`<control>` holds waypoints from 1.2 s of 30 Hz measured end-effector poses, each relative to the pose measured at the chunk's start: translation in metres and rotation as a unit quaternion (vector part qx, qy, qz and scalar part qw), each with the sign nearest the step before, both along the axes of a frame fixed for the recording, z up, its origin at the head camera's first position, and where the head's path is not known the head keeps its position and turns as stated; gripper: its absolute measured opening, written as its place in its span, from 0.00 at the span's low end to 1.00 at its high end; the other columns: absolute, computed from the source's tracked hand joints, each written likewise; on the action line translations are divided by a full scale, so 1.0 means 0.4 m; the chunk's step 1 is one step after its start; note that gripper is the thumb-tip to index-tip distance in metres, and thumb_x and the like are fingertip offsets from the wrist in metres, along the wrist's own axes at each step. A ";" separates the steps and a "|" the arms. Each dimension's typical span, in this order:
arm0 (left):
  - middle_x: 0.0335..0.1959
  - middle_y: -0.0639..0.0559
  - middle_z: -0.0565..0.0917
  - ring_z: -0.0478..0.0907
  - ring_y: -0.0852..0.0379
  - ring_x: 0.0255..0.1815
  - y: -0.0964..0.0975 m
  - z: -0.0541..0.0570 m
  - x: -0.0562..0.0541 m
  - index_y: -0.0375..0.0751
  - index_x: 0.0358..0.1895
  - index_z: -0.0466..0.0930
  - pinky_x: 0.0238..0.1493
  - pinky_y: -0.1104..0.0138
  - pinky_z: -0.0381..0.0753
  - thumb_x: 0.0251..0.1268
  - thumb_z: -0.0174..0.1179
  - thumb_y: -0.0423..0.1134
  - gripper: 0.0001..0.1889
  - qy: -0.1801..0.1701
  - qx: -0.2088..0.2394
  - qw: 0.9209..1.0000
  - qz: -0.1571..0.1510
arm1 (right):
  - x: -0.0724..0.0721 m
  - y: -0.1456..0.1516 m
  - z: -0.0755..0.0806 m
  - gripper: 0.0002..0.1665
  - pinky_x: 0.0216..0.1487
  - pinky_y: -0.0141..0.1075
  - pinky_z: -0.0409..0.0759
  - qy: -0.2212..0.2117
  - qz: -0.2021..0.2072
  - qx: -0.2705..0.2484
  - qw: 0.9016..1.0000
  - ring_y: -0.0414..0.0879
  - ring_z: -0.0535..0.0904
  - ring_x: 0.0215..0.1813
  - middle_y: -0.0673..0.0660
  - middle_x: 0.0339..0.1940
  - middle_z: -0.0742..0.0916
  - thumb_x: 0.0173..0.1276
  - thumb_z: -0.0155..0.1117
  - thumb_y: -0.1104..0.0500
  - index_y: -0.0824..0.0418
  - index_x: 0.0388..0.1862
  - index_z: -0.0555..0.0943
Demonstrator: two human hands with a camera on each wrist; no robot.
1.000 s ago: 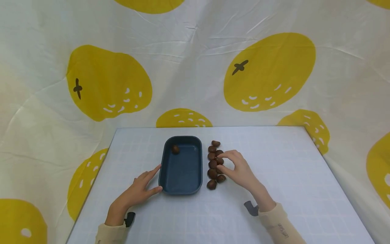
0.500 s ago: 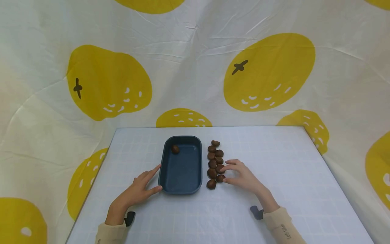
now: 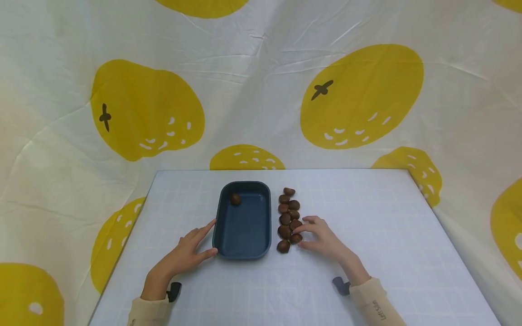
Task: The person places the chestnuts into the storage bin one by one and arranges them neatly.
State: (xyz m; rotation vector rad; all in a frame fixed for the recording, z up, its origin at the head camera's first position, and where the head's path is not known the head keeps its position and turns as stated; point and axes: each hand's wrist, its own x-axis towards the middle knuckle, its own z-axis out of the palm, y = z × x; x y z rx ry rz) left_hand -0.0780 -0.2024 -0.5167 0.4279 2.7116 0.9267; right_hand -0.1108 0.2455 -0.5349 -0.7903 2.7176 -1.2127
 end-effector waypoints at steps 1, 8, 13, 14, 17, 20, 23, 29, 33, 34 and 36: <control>0.73 0.41 0.66 0.58 0.38 0.74 0.000 0.000 0.000 0.72 0.80 0.48 0.62 0.23 0.45 0.63 0.59 0.69 0.44 0.002 0.001 1.000 -0.001 | 0.000 -0.001 -0.002 0.19 0.57 0.68 0.68 0.001 0.000 0.001 1.000 0.67 0.68 0.65 0.69 0.64 0.76 0.59 0.78 0.60 0.49 0.49 0.88; 0.73 0.41 0.66 0.57 0.39 0.75 -0.002 -0.001 -0.001 0.74 0.80 0.47 0.62 0.24 0.44 0.62 0.58 0.71 0.45 -0.002 0.000 1.000 -0.002 | -0.009 -0.009 -0.013 0.21 0.57 0.65 0.68 0.037 0.011 0.012 0.999 0.66 0.69 0.63 0.69 0.62 0.76 0.56 0.79 0.63 0.49 0.48 0.87; 0.73 0.42 0.66 0.57 0.38 0.75 -0.003 -0.003 -0.003 0.74 0.80 0.47 0.62 0.24 0.45 0.63 0.58 0.70 0.45 0.001 0.000 1.000 -0.004 | -0.011 -0.015 -0.015 0.21 0.57 0.64 0.68 0.044 0.010 0.021 0.999 0.67 0.70 0.63 0.69 0.61 0.76 0.54 0.80 0.64 0.49 0.46 0.87; 0.73 0.42 0.66 0.57 0.38 0.75 -0.004 -0.004 -0.003 0.73 0.80 0.47 0.62 0.24 0.45 0.63 0.58 0.70 0.44 0.003 0.001 1.000 -0.005 | -0.010 -0.017 -0.013 0.21 0.57 0.64 0.68 0.041 0.008 0.022 0.999 0.67 0.70 0.63 0.70 0.61 0.76 0.53 0.80 0.65 0.49 0.46 0.87; 0.73 0.41 0.66 0.58 0.38 0.74 -0.004 -0.004 -0.004 0.72 0.80 0.48 0.61 0.23 0.46 0.64 0.59 0.69 0.44 0.009 0.002 1.000 -0.007 | -0.008 -0.019 -0.011 0.21 0.58 0.64 0.68 0.033 0.004 0.024 0.999 0.67 0.69 0.63 0.69 0.61 0.76 0.54 0.80 0.65 0.49 0.45 0.87; 0.73 0.42 0.66 0.58 0.38 0.74 -0.004 -0.005 -0.004 0.72 0.80 0.48 0.61 0.24 0.46 0.64 0.58 0.69 0.44 0.009 0.001 1.000 -0.006 | -0.007 -0.022 -0.008 0.20 0.58 0.65 0.68 0.023 0.000 0.024 0.999 0.67 0.69 0.64 0.69 0.62 0.75 0.54 0.79 0.65 0.49 0.45 0.87; 0.74 0.43 0.65 0.57 0.39 0.75 -0.005 -0.006 -0.005 0.74 0.80 0.47 0.62 0.24 0.46 0.63 0.58 0.70 0.44 0.004 -0.001 1.000 -0.004 | -0.005 -0.022 -0.006 0.19 0.59 0.65 0.68 0.014 -0.002 0.027 1.000 0.68 0.68 0.64 0.69 0.62 0.75 0.55 0.79 0.64 0.49 0.45 0.86; 0.75 0.44 0.64 0.57 0.39 0.75 -0.004 -0.002 -0.004 0.75 0.80 0.47 0.62 0.24 0.45 0.62 0.59 0.70 0.45 -0.001 0.002 1.000 0.000 | -0.003 -0.021 -0.002 0.18 0.59 0.64 0.68 0.007 -0.003 0.025 1.000 0.68 0.68 0.64 0.69 0.63 0.75 0.56 0.79 0.63 0.49 0.45 0.86; 0.75 0.44 0.64 0.56 0.39 0.75 -0.003 -0.001 -0.004 0.76 0.79 0.47 0.63 0.24 0.44 0.61 0.59 0.71 0.45 -0.004 0.000 1.000 0.000 | -0.003 -0.018 -0.003 0.18 0.59 0.65 0.68 0.010 -0.001 0.024 1.000 0.68 0.68 0.64 0.68 0.63 0.75 0.57 0.79 0.62 0.48 0.45 0.86; 0.75 0.44 0.64 0.56 0.39 0.75 -0.003 -0.001 -0.004 0.76 0.80 0.47 0.63 0.24 0.44 0.61 0.59 0.71 0.45 -0.004 -0.001 1.000 0.000 | -0.003 -0.018 -0.004 0.18 0.59 0.64 0.68 0.011 0.000 0.022 1.000 0.68 0.69 0.64 0.68 0.63 0.75 0.57 0.79 0.62 0.48 0.45 0.86; 0.75 0.44 0.64 0.56 0.39 0.76 -0.003 0.000 -0.004 0.76 0.79 0.46 0.63 0.24 0.44 0.61 0.58 0.71 0.45 -0.006 -0.003 1.000 0.000 | -0.003 -0.016 -0.005 0.18 0.59 0.64 0.69 0.014 -0.001 0.020 1.000 0.67 0.69 0.64 0.68 0.63 0.75 0.57 0.79 0.62 0.48 0.45 0.87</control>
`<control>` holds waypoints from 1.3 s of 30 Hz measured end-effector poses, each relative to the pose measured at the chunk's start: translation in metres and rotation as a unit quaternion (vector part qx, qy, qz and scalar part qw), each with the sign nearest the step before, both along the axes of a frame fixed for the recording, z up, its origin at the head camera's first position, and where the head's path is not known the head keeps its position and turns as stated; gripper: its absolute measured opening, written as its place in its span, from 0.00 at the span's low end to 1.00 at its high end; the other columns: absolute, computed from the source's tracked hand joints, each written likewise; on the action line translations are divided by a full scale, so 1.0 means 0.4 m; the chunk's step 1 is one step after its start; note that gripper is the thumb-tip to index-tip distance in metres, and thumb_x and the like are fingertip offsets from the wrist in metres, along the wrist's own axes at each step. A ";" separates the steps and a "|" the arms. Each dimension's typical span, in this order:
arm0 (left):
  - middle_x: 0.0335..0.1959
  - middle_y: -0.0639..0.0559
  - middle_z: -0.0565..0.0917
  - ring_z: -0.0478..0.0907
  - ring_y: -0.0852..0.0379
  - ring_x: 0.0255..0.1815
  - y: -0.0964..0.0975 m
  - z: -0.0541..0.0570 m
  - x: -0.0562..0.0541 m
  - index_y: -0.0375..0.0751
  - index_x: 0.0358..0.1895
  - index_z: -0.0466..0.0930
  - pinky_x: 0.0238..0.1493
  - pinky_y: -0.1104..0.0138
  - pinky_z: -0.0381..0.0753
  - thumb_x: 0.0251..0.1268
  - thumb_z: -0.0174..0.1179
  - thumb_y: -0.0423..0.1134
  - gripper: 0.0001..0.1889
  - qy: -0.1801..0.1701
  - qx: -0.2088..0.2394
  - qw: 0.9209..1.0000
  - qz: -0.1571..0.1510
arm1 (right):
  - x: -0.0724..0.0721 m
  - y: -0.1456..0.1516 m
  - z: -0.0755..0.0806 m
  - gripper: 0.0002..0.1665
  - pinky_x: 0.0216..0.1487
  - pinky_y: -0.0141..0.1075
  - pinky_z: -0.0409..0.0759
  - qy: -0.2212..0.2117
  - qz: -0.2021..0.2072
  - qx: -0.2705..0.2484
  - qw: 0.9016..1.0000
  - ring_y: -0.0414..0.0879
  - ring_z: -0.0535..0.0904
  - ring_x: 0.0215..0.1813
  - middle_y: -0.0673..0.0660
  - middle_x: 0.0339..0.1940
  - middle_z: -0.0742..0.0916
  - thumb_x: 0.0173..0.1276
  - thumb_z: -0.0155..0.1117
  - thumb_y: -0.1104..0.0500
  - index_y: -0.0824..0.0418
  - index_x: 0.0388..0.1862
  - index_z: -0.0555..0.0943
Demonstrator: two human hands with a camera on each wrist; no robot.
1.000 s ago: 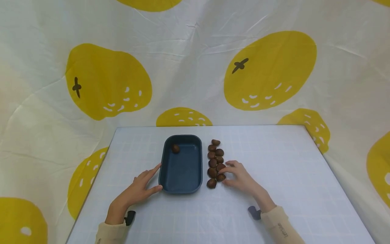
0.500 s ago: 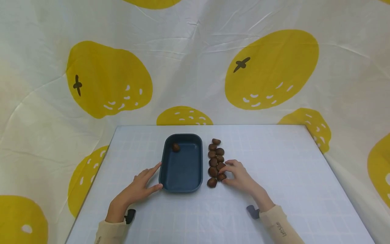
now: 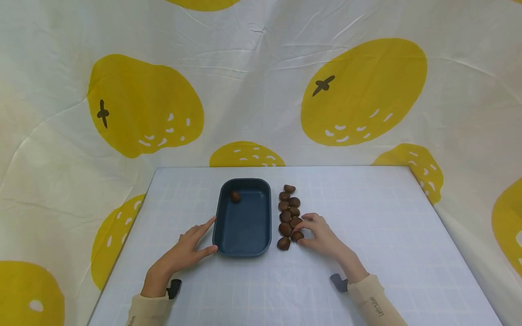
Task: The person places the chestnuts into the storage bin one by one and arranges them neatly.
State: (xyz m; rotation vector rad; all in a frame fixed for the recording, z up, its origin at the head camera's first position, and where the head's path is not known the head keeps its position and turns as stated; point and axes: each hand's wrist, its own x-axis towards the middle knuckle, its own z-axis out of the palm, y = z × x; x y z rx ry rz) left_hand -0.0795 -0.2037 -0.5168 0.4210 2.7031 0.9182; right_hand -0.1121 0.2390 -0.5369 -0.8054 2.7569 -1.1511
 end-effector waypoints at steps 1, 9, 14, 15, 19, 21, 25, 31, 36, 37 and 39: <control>0.75 0.44 0.64 0.56 0.39 0.76 0.000 0.000 0.000 0.76 0.79 0.46 0.63 0.25 0.44 0.61 0.58 0.72 0.45 0.000 0.000 1.000 0.000 | 0.000 0.000 0.000 0.18 0.59 0.64 0.68 0.002 0.000 -0.002 1.000 0.67 0.69 0.64 0.68 0.63 0.75 0.57 0.79 0.63 0.48 0.45 0.87; 0.74 0.43 0.65 0.57 0.40 0.75 0.001 -0.002 0.002 0.76 0.79 0.46 0.63 0.25 0.44 0.61 0.59 0.71 0.45 -0.002 0.001 1.000 -0.001 | 0.006 -0.005 0.004 0.18 0.58 0.64 0.69 0.011 -0.011 -0.017 1.000 0.66 0.69 0.64 0.66 0.61 0.76 0.57 0.78 0.65 0.49 0.44 0.86; 0.74 0.42 0.65 0.56 0.40 0.75 -0.001 -0.003 0.004 0.76 0.79 0.46 0.63 0.25 0.43 0.62 0.59 0.70 0.45 -0.005 0.001 1.000 0.001 | 0.007 -0.015 0.014 0.18 0.59 0.63 0.69 0.015 -0.017 -0.030 0.999 0.65 0.70 0.64 0.66 0.61 0.76 0.56 0.77 0.66 0.50 0.44 0.86; 0.74 0.42 0.64 0.56 0.40 0.75 -0.001 -0.002 0.004 0.76 0.79 0.46 0.63 0.25 0.43 0.62 0.59 0.70 0.45 -0.006 0.000 1.000 0.000 | 0.007 -0.017 0.017 0.19 0.59 0.62 0.69 0.019 -0.017 -0.032 0.999 0.64 0.70 0.64 0.66 0.61 0.77 0.56 0.78 0.67 0.51 0.44 0.86; 0.75 0.43 0.64 0.56 0.39 0.76 -0.002 -0.002 0.005 0.76 0.79 0.45 0.63 0.24 0.43 0.62 0.58 0.71 0.45 -0.005 0.000 1.000 0.000 | 0.006 -0.027 0.035 0.19 0.59 0.60 0.70 0.037 -0.014 -0.042 0.998 0.62 0.71 0.63 0.66 0.60 0.77 0.56 0.78 0.68 0.53 0.45 0.85; 0.75 0.43 0.63 0.56 0.39 0.76 -0.003 -0.001 0.006 0.76 0.80 0.45 0.63 0.24 0.43 0.62 0.57 0.72 0.45 -0.004 0.000 1.000 0.000 | 0.004 -0.035 0.046 0.19 0.59 0.57 0.70 0.045 -0.012 -0.047 0.998 0.61 0.71 0.62 0.66 0.59 0.78 0.56 0.77 0.68 0.54 0.46 0.85; 0.75 0.43 0.63 0.56 0.39 0.76 -0.004 0.000 0.007 0.76 0.79 0.45 0.63 0.24 0.43 0.62 0.57 0.72 0.45 -0.004 0.001 1.000 0.000 | -0.006 -0.054 0.073 0.18 0.60 0.56 0.69 0.054 -0.011 -0.056 0.997 0.60 0.71 0.63 0.65 0.59 0.78 0.58 0.77 0.67 0.55 0.46 0.85; 0.75 0.44 0.64 0.56 0.40 0.76 -0.004 -0.003 0.006 0.76 0.79 0.45 0.63 0.24 0.43 0.62 0.57 0.72 0.45 -0.005 0.003 1.000 0.000 | -0.025 -0.094 0.116 0.17 0.60 0.57 0.71 0.052 -0.016 -0.071 0.996 0.58 0.72 0.63 0.64 0.60 0.78 0.60 0.75 0.66 0.57 0.49 0.84; 0.74 0.42 0.65 0.57 0.40 0.75 -0.003 -0.003 0.006 0.75 0.80 0.46 0.63 0.24 0.44 0.62 0.57 0.71 0.45 0.002 0.001 1.000 -0.002 | -0.046 -0.135 0.156 0.18 0.60 0.55 0.72 0.055 -0.012 -0.088 0.995 0.55 0.72 0.62 0.61 0.59 0.79 0.60 0.76 0.65 0.60 0.49 0.84; 0.74 0.42 0.65 0.57 0.40 0.75 -0.003 -0.001 0.005 0.75 0.80 0.46 0.63 0.24 0.44 0.62 0.57 0.71 0.45 0.002 0.001 1.000 -0.002 | -0.052 -0.143 0.165 0.18 0.60 0.55 0.72 0.053 -0.011 -0.092 0.994 0.55 0.73 0.62 0.61 0.59 0.79 0.60 0.76 0.65 0.60 0.49 0.84; 0.74 0.42 0.65 0.57 0.40 0.75 -0.001 -0.001 0.004 0.75 0.80 0.46 0.63 0.25 0.44 0.62 0.57 0.71 0.45 0.002 0.001 1.000 -0.001 | -0.064 -0.158 0.179 0.18 0.60 0.55 0.73 0.056 -0.010 -0.095 0.994 0.55 0.73 0.61 0.61 0.58 0.79 0.61 0.76 0.65 0.60 0.49 0.83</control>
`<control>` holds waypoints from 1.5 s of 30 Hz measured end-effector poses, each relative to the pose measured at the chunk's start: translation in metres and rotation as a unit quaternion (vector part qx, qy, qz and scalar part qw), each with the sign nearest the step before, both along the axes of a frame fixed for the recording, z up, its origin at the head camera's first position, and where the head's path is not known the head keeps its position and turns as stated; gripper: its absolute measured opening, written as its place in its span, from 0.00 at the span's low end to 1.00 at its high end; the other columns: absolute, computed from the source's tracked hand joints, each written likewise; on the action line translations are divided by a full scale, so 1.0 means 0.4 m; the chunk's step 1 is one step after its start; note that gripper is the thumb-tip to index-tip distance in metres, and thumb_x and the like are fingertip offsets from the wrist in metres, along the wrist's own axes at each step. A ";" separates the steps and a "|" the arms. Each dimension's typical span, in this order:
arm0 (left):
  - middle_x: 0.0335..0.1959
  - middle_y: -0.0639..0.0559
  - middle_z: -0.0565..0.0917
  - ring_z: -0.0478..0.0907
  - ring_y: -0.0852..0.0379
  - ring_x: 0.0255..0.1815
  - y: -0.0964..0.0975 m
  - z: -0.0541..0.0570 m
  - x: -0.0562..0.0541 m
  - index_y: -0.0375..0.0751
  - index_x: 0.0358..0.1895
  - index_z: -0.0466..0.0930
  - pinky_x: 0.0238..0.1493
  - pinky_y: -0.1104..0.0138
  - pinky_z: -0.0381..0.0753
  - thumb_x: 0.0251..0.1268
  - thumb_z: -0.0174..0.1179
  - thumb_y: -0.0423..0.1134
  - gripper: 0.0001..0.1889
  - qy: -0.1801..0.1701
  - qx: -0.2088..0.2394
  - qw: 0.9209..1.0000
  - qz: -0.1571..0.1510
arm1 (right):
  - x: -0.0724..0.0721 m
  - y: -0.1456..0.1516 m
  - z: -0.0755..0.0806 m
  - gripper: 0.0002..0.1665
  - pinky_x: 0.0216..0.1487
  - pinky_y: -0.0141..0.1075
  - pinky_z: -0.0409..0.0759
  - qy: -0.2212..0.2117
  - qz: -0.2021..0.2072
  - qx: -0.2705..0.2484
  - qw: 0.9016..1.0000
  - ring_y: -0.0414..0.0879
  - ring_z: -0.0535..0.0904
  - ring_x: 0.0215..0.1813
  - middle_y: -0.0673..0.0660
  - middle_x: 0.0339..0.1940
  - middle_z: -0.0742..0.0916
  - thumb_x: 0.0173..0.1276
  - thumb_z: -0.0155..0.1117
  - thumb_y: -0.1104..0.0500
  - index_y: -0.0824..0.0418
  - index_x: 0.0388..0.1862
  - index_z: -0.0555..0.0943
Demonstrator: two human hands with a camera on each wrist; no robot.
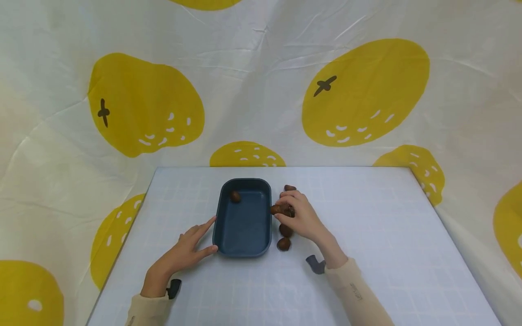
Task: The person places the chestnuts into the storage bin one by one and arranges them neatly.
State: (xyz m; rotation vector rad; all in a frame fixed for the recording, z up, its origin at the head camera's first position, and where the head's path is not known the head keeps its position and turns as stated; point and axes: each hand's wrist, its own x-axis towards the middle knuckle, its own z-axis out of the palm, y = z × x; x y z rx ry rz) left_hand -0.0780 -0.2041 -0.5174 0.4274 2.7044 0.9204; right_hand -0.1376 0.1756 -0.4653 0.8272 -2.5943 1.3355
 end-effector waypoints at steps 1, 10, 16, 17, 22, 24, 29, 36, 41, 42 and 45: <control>0.74 0.42 0.65 0.57 0.40 0.75 0.001 0.000 -0.001 0.75 0.80 0.46 0.63 0.25 0.44 0.62 0.57 0.71 0.45 -0.001 -0.001 1.000 0.000 | -0.006 -0.008 0.007 0.17 0.59 0.55 0.74 0.000 0.000 -0.001 1.000 0.55 0.73 0.61 0.62 0.57 0.79 0.61 0.75 0.64 0.60 0.49 0.84; 0.73 0.42 0.67 0.58 0.40 0.74 0.004 -0.003 -0.005 0.73 0.80 0.47 0.63 0.25 0.45 0.64 0.58 0.69 0.44 0.005 -0.006 1.000 -0.002 | -0.054 -0.092 0.077 0.15 0.50 0.53 0.78 -0.004 -0.008 0.015 1.000 0.56 0.74 0.57 0.62 0.59 0.78 0.64 0.75 0.60 0.59 0.49 0.85; 0.73 0.42 0.66 0.58 0.39 0.74 0.003 0.001 -0.002 0.72 0.80 0.47 0.62 0.24 0.45 0.64 0.57 0.70 0.44 0.002 -0.006 1.000 0.001 | -0.087 -0.149 0.105 0.15 0.59 0.52 0.74 -0.010 -0.002 0.020 1.000 0.54 0.73 0.60 0.59 0.57 0.79 0.65 0.74 0.58 0.60 0.49 0.84; 0.73 0.42 0.66 0.58 0.39 0.74 0.002 0.002 -0.001 0.72 0.80 0.47 0.62 0.24 0.45 0.64 0.57 0.70 0.44 0.001 -0.006 1.000 0.002 | -0.093 -0.160 0.108 0.16 0.61 0.52 0.72 -0.010 0.001 0.022 1.000 0.54 0.73 0.61 0.59 0.57 0.79 0.65 0.74 0.58 0.61 0.50 0.84; 0.73 0.42 0.66 0.58 0.39 0.74 0.001 0.003 0.001 0.73 0.80 0.47 0.63 0.24 0.45 0.63 0.58 0.70 0.44 0.000 -0.006 1.000 0.004 | -0.124 -0.220 0.108 0.17 0.64 0.51 0.71 -0.018 0.004 0.034 0.999 0.54 0.73 0.60 0.60 0.56 0.80 0.67 0.72 0.58 0.63 0.52 0.83; 0.74 0.42 0.65 0.57 0.39 0.75 0.002 0.003 0.001 0.75 0.80 0.46 0.63 0.25 0.44 0.63 0.58 0.70 0.44 -0.003 -0.006 1.000 0.006 | -0.138 -0.244 0.099 0.18 0.64 0.49 0.71 -0.024 -0.001 0.043 0.999 0.54 0.73 0.60 0.60 0.56 0.80 0.67 0.72 0.57 0.64 0.53 0.83; 0.74 0.43 0.64 0.56 0.40 0.76 0.002 0.001 -0.001 0.78 0.79 0.45 0.64 0.26 0.43 0.62 0.57 0.72 0.45 -0.009 -0.011 1.000 0.011 | -0.165 -0.294 0.073 0.19 0.64 0.49 0.72 -0.042 -0.015 0.059 0.997 0.56 0.73 0.61 0.63 0.56 0.80 0.67 0.72 0.57 0.66 0.53 0.83; 0.73 0.43 0.66 0.57 0.40 0.75 0.003 0.001 0.000 0.75 0.80 0.47 0.63 0.25 0.45 0.63 0.58 0.71 0.44 0.002 -0.005 1.000 0.009 | -0.190 -0.341 0.030 0.16 0.61 0.51 0.72 -0.053 -0.028 0.072 0.996 0.57 0.73 0.59 0.63 0.53 0.83 0.67 0.71 0.59 0.66 0.50 0.85; 0.74 0.43 0.65 0.58 0.40 0.75 0.002 -0.002 -0.001 0.74 0.80 0.47 0.63 0.25 0.45 0.63 0.58 0.70 0.44 0.007 -0.005 1.000 0.007 | -0.198 -0.359 -0.006 0.14 0.58 0.50 0.75 -0.060 -0.036 0.095 0.993 0.57 0.75 0.56 0.62 0.47 0.85 0.66 0.72 0.59 0.66 0.47 0.86; 0.74 0.43 0.65 0.58 0.40 0.74 0.002 -0.003 -0.001 0.74 0.80 0.48 0.63 0.24 0.45 0.63 0.58 0.70 0.44 0.008 -0.003 1.000 0.007 | -0.199 -0.362 -0.013 0.14 0.58 0.50 0.75 -0.062 -0.037 0.100 0.992 0.57 0.76 0.55 0.61 0.46 0.85 0.65 0.73 0.59 0.66 0.46 0.86; 0.73 0.43 0.67 0.59 0.39 0.74 0.002 -0.004 -0.001 0.73 0.80 0.48 0.62 0.24 0.46 0.63 0.58 0.69 0.44 0.014 -0.005 1.000 0.006 | -0.197 -0.369 -0.033 0.13 0.57 0.50 0.75 -0.069 -0.039 0.118 0.990 0.57 0.76 0.55 0.60 0.44 0.86 0.65 0.73 0.59 0.64 0.46 0.86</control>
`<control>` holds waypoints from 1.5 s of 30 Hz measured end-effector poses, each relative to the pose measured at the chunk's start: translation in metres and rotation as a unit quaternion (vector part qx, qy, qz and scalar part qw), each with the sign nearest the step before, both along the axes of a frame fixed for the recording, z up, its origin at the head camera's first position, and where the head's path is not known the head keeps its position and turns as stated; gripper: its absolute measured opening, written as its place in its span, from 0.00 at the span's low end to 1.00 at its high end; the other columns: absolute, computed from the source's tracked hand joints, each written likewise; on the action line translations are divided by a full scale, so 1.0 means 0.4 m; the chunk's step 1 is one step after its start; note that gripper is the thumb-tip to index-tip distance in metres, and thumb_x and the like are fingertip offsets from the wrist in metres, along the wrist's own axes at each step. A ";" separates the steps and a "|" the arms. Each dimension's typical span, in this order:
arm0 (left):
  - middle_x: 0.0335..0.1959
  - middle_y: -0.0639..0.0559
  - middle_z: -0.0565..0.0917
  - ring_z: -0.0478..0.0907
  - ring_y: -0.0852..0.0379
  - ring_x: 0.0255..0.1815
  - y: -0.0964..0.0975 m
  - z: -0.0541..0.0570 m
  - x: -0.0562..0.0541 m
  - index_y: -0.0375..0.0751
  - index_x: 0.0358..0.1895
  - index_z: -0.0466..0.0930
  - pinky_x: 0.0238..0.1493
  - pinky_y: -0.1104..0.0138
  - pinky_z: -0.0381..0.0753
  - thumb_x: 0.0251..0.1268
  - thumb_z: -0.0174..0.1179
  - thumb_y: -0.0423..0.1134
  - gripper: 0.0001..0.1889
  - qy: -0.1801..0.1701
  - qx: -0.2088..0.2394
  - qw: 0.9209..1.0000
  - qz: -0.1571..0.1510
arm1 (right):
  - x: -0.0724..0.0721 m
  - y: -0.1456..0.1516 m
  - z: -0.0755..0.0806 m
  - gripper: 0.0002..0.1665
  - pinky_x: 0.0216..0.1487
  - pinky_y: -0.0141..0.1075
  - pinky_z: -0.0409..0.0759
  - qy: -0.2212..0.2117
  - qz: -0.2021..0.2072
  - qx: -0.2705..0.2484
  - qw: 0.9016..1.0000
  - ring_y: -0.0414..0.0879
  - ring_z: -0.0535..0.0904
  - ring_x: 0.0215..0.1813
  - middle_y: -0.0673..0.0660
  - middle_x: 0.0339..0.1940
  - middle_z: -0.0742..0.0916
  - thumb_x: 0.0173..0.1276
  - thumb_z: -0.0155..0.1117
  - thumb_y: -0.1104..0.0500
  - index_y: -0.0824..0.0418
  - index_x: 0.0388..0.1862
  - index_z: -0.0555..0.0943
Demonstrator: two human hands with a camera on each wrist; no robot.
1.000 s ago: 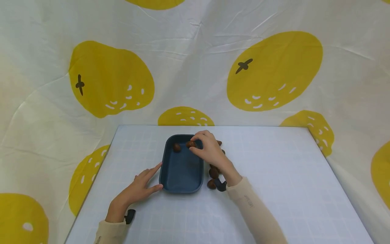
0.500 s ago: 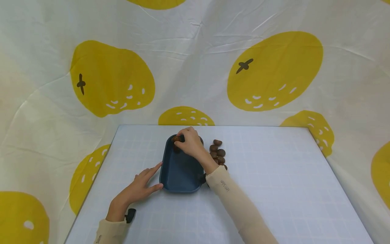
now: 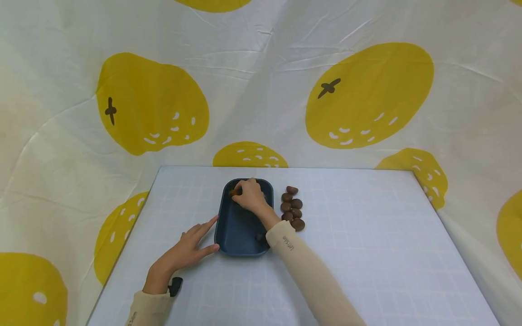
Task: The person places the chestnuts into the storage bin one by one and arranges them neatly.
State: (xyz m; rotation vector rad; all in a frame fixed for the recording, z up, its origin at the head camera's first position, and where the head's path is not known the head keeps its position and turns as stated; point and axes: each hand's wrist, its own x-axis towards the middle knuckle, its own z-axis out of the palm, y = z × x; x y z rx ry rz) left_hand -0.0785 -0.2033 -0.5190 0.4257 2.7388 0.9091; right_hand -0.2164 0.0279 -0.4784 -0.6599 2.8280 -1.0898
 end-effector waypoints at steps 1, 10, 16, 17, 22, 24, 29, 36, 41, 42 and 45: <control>0.73 0.43 0.67 0.59 0.40 0.74 -0.001 0.000 -0.002 0.73 0.80 0.48 0.62 0.24 0.46 0.63 0.58 0.69 0.44 -0.001 -0.002 1.000 0.000 | -0.001 -0.003 -0.006 0.13 0.57 0.50 0.75 -0.001 0.000 0.004 1.000 0.57 0.75 0.55 0.60 0.43 0.86 0.64 0.73 0.59 0.64 0.45 0.86; 0.73 0.42 0.67 0.58 0.40 0.74 -0.007 0.007 -0.008 0.74 0.80 0.48 0.63 0.25 0.45 0.62 0.58 0.70 0.44 -0.008 -0.001 1.000 0.003 | 0.003 -0.021 -0.043 0.12 0.54 0.54 0.74 -0.025 -0.004 0.026 0.999 0.59 0.73 0.55 0.60 0.45 0.83 0.63 0.74 0.58 0.59 0.44 0.86; 0.73 0.42 0.66 0.58 0.40 0.75 -0.006 0.008 -0.001 0.74 0.80 0.48 0.63 0.24 0.43 0.62 0.58 0.71 0.44 -0.017 0.002 1.000 0.004 | 0.015 -0.031 -0.062 0.13 0.49 0.61 0.76 -0.054 -0.024 0.058 0.997 0.59 0.73 0.54 0.62 0.49 0.77 0.64 0.74 0.55 0.55 0.46 0.86; 0.73 0.42 0.67 0.57 0.40 0.75 -0.005 0.008 0.001 0.75 0.80 0.47 0.63 0.24 0.43 0.62 0.58 0.71 0.45 -0.018 0.000 1.000 0.005 | 0.018 -0.032 -0.064 0.13 0.49 0.62 0.75 -0.055 -0.025 0.062 0.996 0.59 0.73 0.54 0.62 0.50 0.77 0.64 0.74 0.55 0.55 0.46 0.86; 0.72 0.42 0.67 0.58 0.40 0.74 -0.001 0.004 0.009 0.76 0.79 0.48 0.63 0.24 0.44 0.61 0.58 0.72 0.45 -0.017 -0.006 1.000 0.010 | 0.027 -0.031 -0.075 0.14 0.50 0.63 0.75 -0.053 -0.021 0.076 0.996 0.60 0.73 0.55 0.63 0.52 0.77 0.64 0.73 0.55 0.54 0.47 0.86; 0.72 0.42 0.67 0.59 0.40 0.74 -0.001 0.001 0.010 0.77 0.79 0.48 0.62 0.24 0.44 0.61 0.58 0.71 0.44 -0.017 -0.005 1.000 0.010 | 0.029 -0.030 -0.081 0.14 0.50 0.62 0.75 -0.053 -0.018 0.081 0.995 0.60 0.73 0.55 0.63 0.53 0.77 0.64 0.73 0.54 0.53 0.48 0.86; 0.73 0.43 0.67 0.58 0.40 0.74 -0.004 -0.001 0.012 0.77 0.79 0.47 0.63 0.24 0.43 0.61 0.57 0.73 0.44 -0.020 -0.002 1.000 0.007 | 0.033 -0.030 -0.086 0.14 0.51 0.62 0.74 -0.052 -0.014 0.090 0.995 0.58 0.72 0.55 0.62 0.53 0.77 0.64 0.74 0.54 0.52 0.49 0.86; 0.73 0.42 0.67 0.58 0.40 0.75 -0.006 0.000 0.012 0.80 0.78 0.47 0.62 0.24 0.42 0.59 0.57 0.74 0.44 -0.019 -0.001 1.000 0.014 | 0.030 -0.031 -0.083 0.15 0.50 0.60 0.73 -0.047 -0.008 0.086 0.995 0.57 0.71 0.53 0.60 0.52 0.78 0.63 0.74 0.54 0.51 0.49 0.86; 0.73 0.42 0.67 0.58 0.40 0.74 -0.003 -0.001 0.008 0.79 0.78 0.47 0.62 0.24 0.41 0.59 0.56 0.74 0.44 -0.017 0.003 1.000 0.014 | 0.024 -0.027 -0.086 0.15 0.52 0.61 0.73 -0.041 -0.011 0.083 0.996 0.56 0.71 0.53 0.59 0.51 0.78 0.63 0.74 0.55 0.50 0.49 0.86; 0.72 0.42 0.67 0.58 0.40 0.74 -0.002 -0.001 0.008 0.79 0.78 0.47 0.62 0.24 0.41 0.59 0.56 0.74 0.44 -0.018 0.004 1.000 0.014 | 0.024 -0.026 -0.087 0.15 0.52 0.61 0.73 -0.041 -0.010 0.080 0.996 0.56 0.71 0.53 0.59 0.51 0.79 0.63 0.74 0.55 0.50 0.49 0.86; 0.73 0.42 0.67 0.58 0.40 0.74 0.000 -0.001 0.008 0.78 0.79 0.48 0.62 0.24 0.41 0.59 0.57 0.74 0.45 -0.021 0.005 1.000 0.015 | 0.024 -0.023 -0.086 0.15 0.53 0.62 0.72 -0.043 -0.008 0.071 0.997 0.55 0.71 0.53 0.58 0.50 0.78 0.63 0.74 0.56 0.50 0.49 0.86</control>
